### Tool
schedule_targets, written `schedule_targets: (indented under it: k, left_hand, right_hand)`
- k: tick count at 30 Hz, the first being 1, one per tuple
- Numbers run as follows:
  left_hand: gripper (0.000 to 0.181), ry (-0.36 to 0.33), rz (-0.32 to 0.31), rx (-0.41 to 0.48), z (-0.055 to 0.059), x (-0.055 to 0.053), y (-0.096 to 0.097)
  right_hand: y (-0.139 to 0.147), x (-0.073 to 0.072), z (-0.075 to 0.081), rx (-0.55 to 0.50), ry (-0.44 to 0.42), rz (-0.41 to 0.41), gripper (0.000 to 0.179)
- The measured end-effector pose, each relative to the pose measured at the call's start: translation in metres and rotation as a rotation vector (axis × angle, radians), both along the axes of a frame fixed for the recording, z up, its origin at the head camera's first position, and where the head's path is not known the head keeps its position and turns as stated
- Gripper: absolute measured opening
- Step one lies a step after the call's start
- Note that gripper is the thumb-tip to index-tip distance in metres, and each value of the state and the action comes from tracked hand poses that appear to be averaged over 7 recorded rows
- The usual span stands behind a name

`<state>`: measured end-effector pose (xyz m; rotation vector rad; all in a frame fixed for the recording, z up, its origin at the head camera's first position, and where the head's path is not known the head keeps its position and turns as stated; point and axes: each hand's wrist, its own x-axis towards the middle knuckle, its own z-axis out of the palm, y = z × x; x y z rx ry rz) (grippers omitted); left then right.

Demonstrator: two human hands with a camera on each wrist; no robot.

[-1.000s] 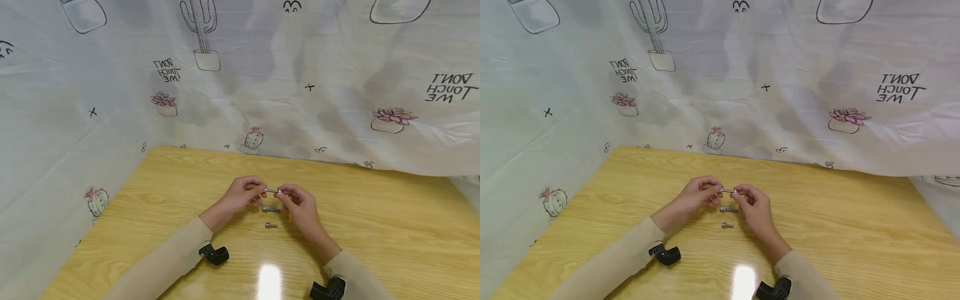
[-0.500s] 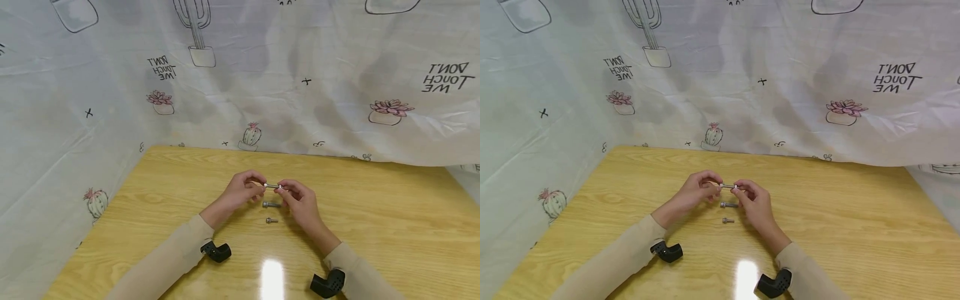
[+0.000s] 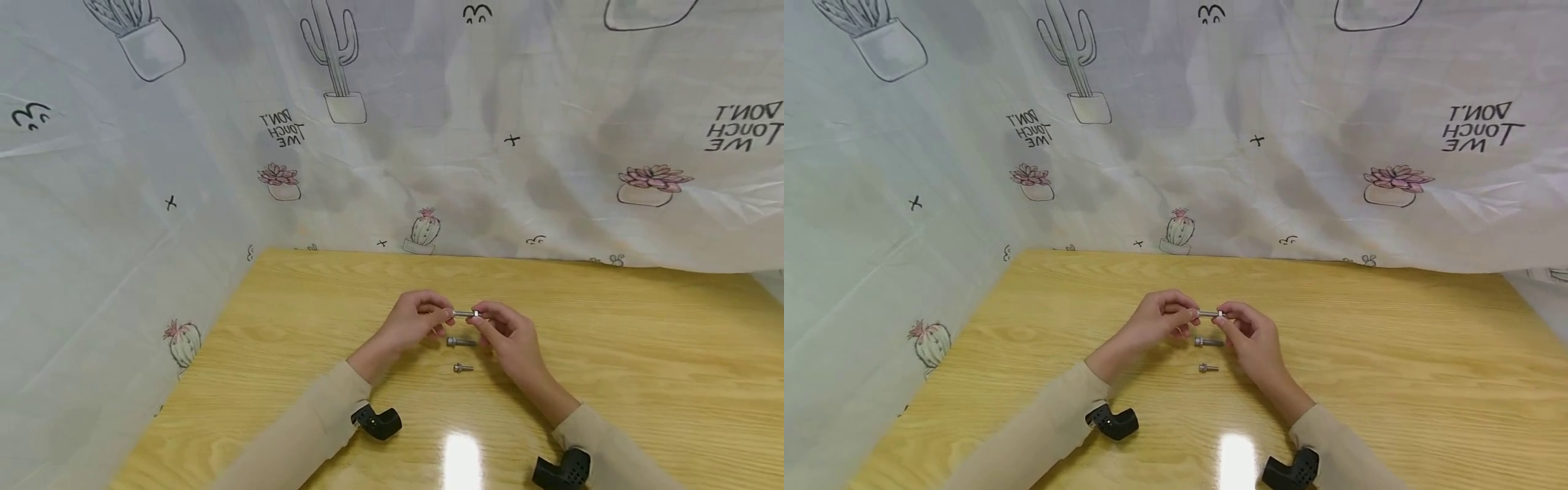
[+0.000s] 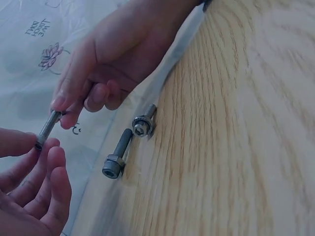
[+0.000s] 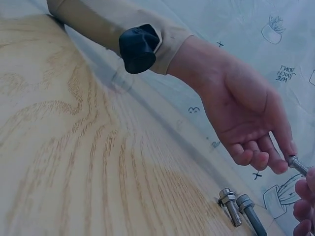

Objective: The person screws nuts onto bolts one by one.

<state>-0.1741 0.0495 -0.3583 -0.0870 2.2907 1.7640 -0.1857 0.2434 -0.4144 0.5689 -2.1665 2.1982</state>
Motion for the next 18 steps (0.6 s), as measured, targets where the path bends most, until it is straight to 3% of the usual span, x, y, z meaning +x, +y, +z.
schedule_targets:
  k: [4,9,18]
  left_hand:
    - [0.024,-0.032,-0.017,0.013,-0.001,-0.001,-0.001]
    - [0.024,-0.098,-0.034,0.02,-0.008,-0.004,0.001]
    - [0.016,-0.063,-0.055,0.098,-0.014,-0.01,0.007]
  right_hand:
    - [0.003,0.001,-0.002,0.007,0.004,-0.01,0.016]
    - [0.008,0.003,-0.003,0.023,0.049,-0.015,0.016]
    - [0.008,-0.001,-0.005,0.015,0.059,-0.053,0.016]
